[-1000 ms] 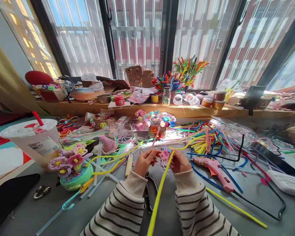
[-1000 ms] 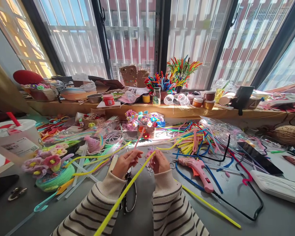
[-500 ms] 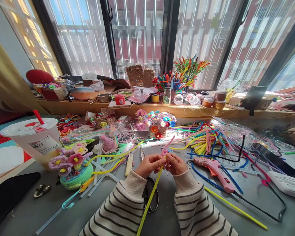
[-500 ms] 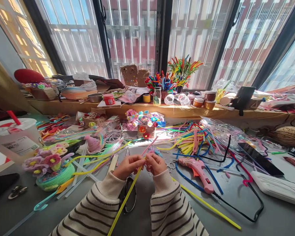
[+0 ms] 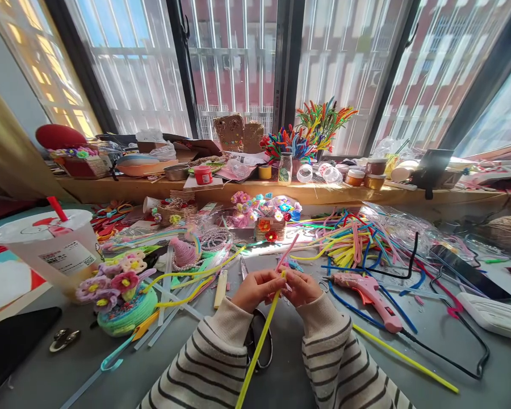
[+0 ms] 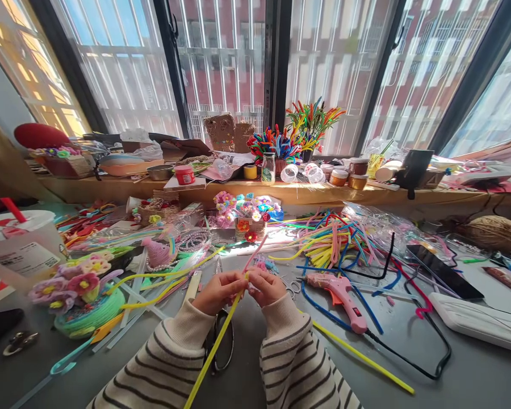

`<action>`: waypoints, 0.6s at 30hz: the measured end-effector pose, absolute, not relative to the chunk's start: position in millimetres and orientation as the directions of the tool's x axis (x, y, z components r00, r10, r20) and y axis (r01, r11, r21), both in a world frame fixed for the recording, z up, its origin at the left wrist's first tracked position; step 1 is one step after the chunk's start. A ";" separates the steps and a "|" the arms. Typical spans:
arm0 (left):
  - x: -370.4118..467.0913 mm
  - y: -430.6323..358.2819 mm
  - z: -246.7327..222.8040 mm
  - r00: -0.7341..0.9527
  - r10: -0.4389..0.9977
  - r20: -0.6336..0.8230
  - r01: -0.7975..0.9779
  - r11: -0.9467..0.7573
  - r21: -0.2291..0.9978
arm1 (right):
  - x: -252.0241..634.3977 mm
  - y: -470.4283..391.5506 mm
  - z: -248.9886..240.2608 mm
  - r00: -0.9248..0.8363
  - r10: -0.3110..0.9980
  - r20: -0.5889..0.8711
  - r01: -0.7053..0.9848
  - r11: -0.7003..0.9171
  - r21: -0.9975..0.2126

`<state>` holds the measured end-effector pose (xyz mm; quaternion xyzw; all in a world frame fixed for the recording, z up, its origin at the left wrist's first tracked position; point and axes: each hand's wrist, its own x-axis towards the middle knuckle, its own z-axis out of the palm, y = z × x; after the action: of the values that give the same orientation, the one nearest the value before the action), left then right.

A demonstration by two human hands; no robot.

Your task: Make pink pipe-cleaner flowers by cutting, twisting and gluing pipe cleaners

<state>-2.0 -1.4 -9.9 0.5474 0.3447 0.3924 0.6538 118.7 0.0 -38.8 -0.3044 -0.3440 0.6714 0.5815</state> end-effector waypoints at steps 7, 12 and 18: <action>1.6 1.9 -16.3 0.447 0.894 -0.020 -0.158 0.102 0.982 | 107.2 3.2 -47.4 -0.115 0.991 0.073 -0.560 -0.004 -0.828; 0.9 0.5 -13.0 0.383 0.923 -0.031 -0.165 0.101 0.981 | 113.8 3.7 -40.3 0.005 0.993 0.114 -0.396 0.107 -0.912; -0.7 -1.5 -9.4 0.437 0.898 -0.045 -0.102 0.099 0.990 | 126.5 -4.1 -19.5 0.001 0.935 0.354 -0.033 0.354 -0.935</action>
<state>-0.7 -1.5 -9.4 0.5484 0.3630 0.3870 0.6463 126.5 -4.1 -19.5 -0.3925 -0.5748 0.4111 0.5887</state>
